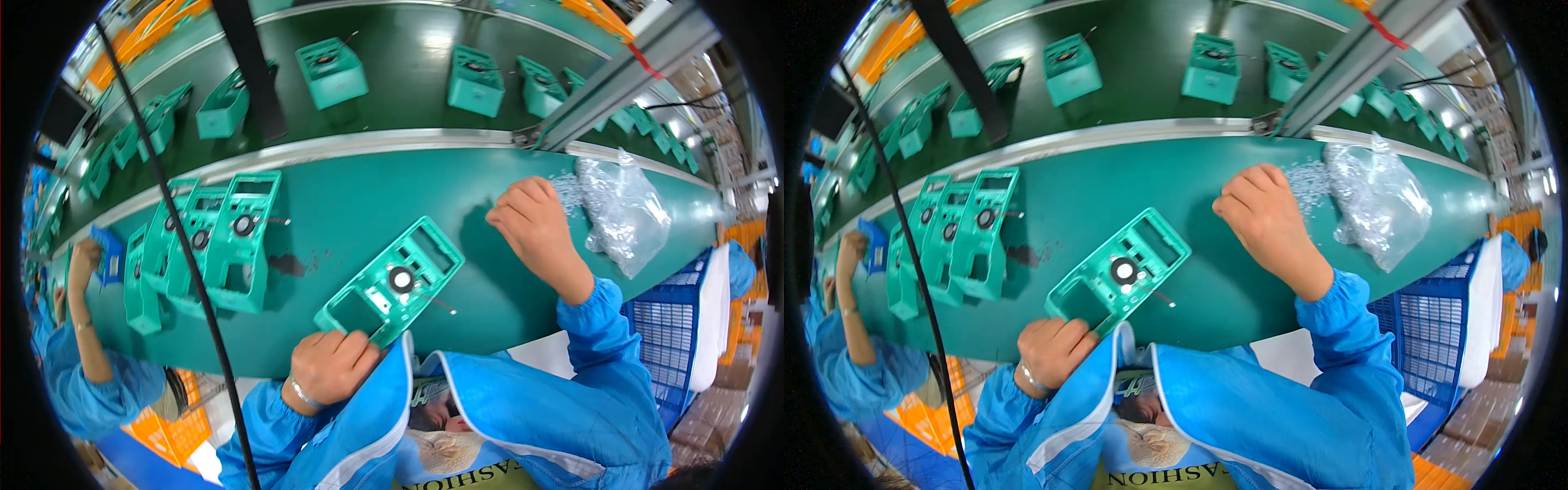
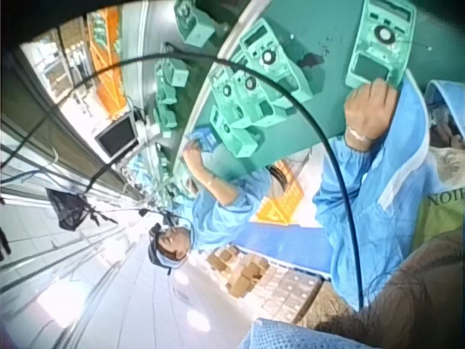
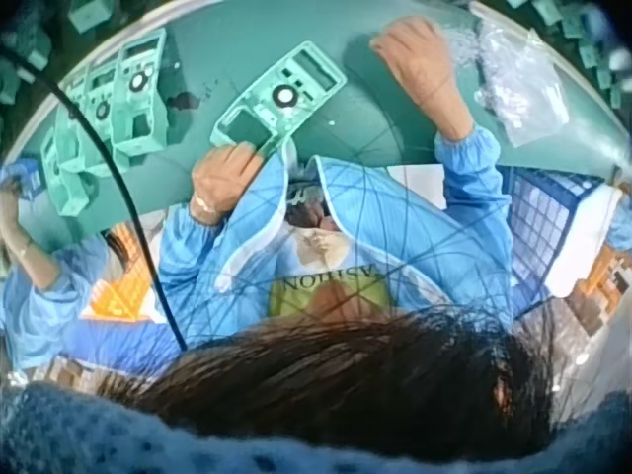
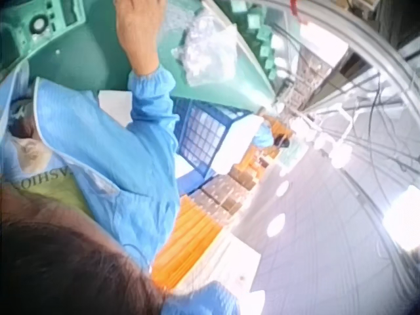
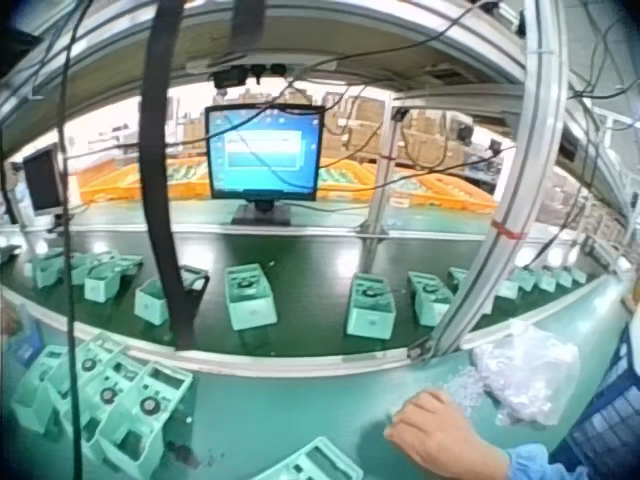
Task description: The person assembles small metal parts into green plastic housings by hand.
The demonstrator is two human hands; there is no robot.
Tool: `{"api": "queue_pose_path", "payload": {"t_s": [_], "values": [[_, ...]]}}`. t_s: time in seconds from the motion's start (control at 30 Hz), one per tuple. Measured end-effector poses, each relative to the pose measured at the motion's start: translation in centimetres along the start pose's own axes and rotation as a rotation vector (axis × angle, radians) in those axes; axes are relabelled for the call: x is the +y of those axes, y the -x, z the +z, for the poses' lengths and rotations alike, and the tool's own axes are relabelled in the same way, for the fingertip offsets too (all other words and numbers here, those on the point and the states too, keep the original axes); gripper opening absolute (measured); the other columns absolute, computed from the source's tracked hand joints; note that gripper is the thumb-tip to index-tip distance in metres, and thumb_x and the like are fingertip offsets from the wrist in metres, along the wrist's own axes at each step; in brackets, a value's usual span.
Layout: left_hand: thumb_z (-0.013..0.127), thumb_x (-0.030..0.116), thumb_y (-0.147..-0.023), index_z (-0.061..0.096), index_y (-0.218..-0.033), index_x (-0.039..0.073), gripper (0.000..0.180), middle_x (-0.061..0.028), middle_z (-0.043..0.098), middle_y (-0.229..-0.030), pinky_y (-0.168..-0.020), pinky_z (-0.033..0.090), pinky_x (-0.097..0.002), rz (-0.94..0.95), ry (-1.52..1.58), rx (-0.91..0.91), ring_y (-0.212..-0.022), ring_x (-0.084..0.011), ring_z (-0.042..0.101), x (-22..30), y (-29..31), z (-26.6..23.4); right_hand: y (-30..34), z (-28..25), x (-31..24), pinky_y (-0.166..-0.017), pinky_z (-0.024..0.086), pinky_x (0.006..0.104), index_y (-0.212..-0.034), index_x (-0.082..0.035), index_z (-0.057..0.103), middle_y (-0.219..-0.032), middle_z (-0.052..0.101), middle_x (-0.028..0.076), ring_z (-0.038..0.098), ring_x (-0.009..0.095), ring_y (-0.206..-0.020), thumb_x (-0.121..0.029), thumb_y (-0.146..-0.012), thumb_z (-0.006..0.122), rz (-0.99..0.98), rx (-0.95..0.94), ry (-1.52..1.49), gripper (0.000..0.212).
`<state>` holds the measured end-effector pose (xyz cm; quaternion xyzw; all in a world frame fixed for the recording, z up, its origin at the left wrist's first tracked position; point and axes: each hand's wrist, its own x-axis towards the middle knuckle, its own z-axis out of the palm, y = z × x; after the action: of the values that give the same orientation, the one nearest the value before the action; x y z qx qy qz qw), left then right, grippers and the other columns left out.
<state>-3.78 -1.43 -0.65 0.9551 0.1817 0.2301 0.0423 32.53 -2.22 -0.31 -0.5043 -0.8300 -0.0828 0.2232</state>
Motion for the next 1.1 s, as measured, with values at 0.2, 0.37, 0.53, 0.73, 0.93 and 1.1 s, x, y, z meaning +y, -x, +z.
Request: {"api": "queue_pose_path", "payload": {"t_s": [0.2,0.37,0.53,0.73,0.93,1.1], "values": [[0.073,0.02,-0.072,0.067,-0.081,0.017,0.012,0.0011,0.049,-0.074,-0.048,0.037,-0.0307,-0.004,-0.012,-0.03,-0.057,-0.0139,0.05,-0.2,-0.1,0.1,2.1,0.8,1.4,-0.087,0.048,0.0411,-0.086,-0.01,0.068,-0.09,0.062,0.004,0.061,0.026,-0.092,-0.009,-0.072,0.072,0.051,0.012,0.063,0.014],[0.073,0.02,-0.072,0.067,-0.083,0.016,0.013,0.0011,0.05,-0.074,-0.047,0.037,-0.0307,-0.009,-0.027,-0.036,-0.057,-0.0141,0.051,-0.2,-0.1,0.1,3.3,0.9,1.1,-0.083,0.047,0.0395,-0.085,-0.009,0.07,-0.09,0.063,0.003,0.061,0.024,-0.092,-0.007,-0.073,0.078,0.135,0.073,-0.046,0.014],[0.076,0.019,-0.071,0.067,-0.083,0.015,0.015,0.001,0.051,-0.075,-0.047,0.038,-0.0309,-0.014,-0.008,-0.046,-0.057,-0.0146,0.051,-0.1,-0.4,-0.1,3.3,0.7,1.4,-0.08,0.046,0.0394,-0.085,-0.009,0.07,-0.09,0.063,0.002,0.061,0.024,-0.092,-0.006,-0.073,0.081,0.252,0.09,-0.025,0.017],[0.078,0.02,-0.072,0.067,-0.083,0.015,0.016,0.0007,0.053,-0.076,-0.047,0.038,-0.0313,-0.016,-0.002,-0.032,-0.057,-0.0149,0.052,-0.1,-0.2,0.0,2.2,1.0,1.1,-0.077,0.046,0.0407,-0.084,-0.007,0.07,-0.089,0.064,0.004,0.06,0.027,-0.088,-0.003,-0.071,0.083,0.222,0.088,-0.066,0.019],[0.078,0.021,-0.073,0.067,-0.083,0.015,0.016,0.001,0.052,-0.076,-0.047,0.038,-0.0312,-0.029,-0.02,-0.032,-0.057,-0.0147,0.052,0.1,-0.3,-0.1,2.0,1.5,1.4,-0.083,0.045,0.0415,-0.085,-0.008,0.071,-0.089,0.064,0.003,0.06,0.027,-0.092,-0.005,-0.073,0.082,0.255,0.056,-0.022,0.017],[0.077,0.02,-0.073,0.067,-0.083,0.015,0.015,0.0011,0.052,-0.075,-0.047,0.037,-0.0309,-0.018,-0.015,-0.03,-0.057,-0.0144,0.051,-0.1,-0.2,0.1,2.2,1.2,1.2,-0.091,0.046,0.0425,-0.083,-0.01,0.07,-0.089,0.062,0.003,0.06,0.025,-0.096,-0.006,-0.074,0.081,0.306,0.073,-0.006,0.015]]}}
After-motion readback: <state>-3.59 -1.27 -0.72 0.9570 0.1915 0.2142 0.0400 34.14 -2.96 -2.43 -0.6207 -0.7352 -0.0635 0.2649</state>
